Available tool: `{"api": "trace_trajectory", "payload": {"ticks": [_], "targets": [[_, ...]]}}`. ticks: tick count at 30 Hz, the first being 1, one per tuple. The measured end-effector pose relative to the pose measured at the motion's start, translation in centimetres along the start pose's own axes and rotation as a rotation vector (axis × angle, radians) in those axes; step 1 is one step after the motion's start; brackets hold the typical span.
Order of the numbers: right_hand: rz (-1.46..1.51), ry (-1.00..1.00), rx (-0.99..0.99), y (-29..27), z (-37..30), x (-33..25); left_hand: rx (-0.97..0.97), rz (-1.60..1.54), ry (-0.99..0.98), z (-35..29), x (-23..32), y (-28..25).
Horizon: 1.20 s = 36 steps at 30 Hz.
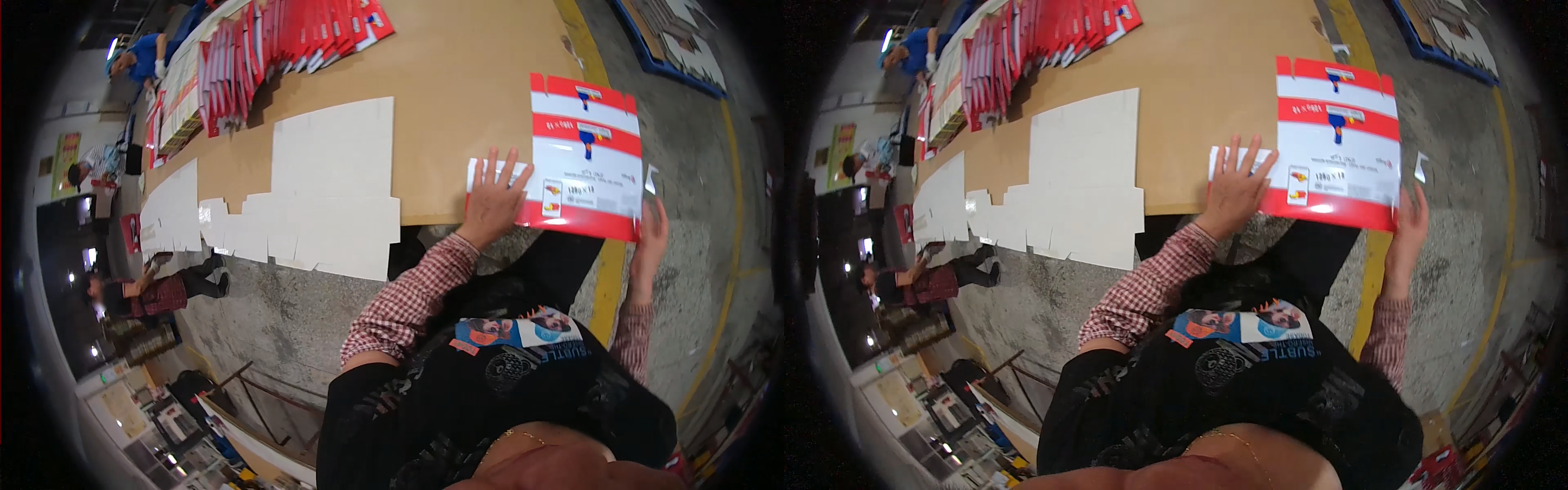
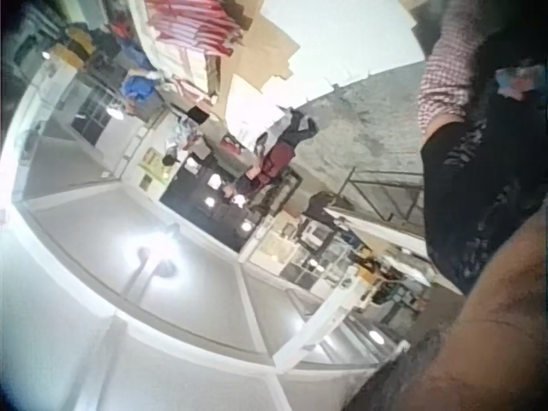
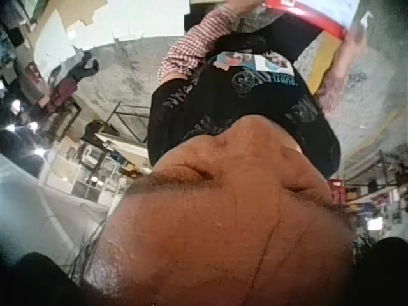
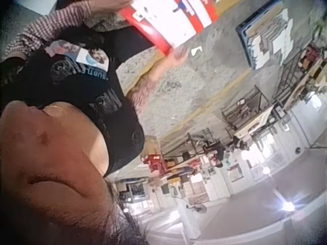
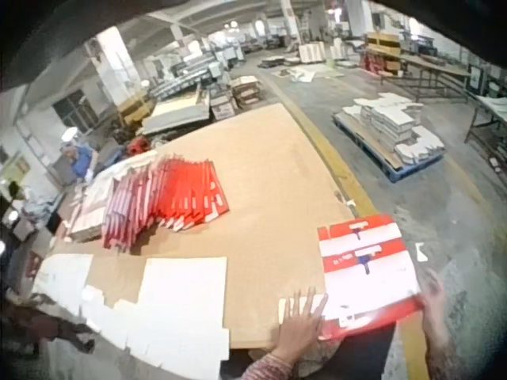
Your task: The person folds flat white cardboard pieces into small rectangular boxes and inserts them into red and white printed packaging sleeves. The person repeatedly picks up a flat piece, folds it into a box shape, and slides it into a printed sleeve, stacking the finished units on the table.
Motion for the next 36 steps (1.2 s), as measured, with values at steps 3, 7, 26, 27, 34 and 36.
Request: {"api": "trace_trajectory", "payload": {"ticks": [3, 7, 26, 27, 34, 36], "targets": [[0.762, 0.228, 0.039, 1.6, -1.4, 2.1, 0.052, -0.110, -0.172, 0.4, 1.0, 2.5], [0.409, 0.063, -0.151, 14.7, -3.5, 4.7, 0.142, -0.390, -0.307, 1.4, 3.0, 0.0], [-0.380, -0.341, -0.631, 66.3, 35.3, 11.3, -0.239, 0.114, -0.691, -22.5, -13.5, -9.4], [-0.469, -0.495, -0.568, 68.7, 34.6, 10.5, -0.214, 0.110, -0.622, -21.9, -13.9, -9.9], [-0.528, -0.994, -0.481, 63.1, 29.7, 2.7, 0.094, -0.031, -0.263, -18.4, -18.5, -19.7], [-0.250, -0.601, -1.177, 57.8, 11.4, 2.5, 0.098, -0.030, -0.299, -19.3, -15.6, -22.7]]}}
Point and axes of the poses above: each hand's wrist, its own z-axis towards the middle knuckle, its own y-axis out of the palm, x = y × z, the point moved 6 cm from there along z, towards the middle knuckle, and after that the axes turned 11 degrees about z, right-handed, at the moved point
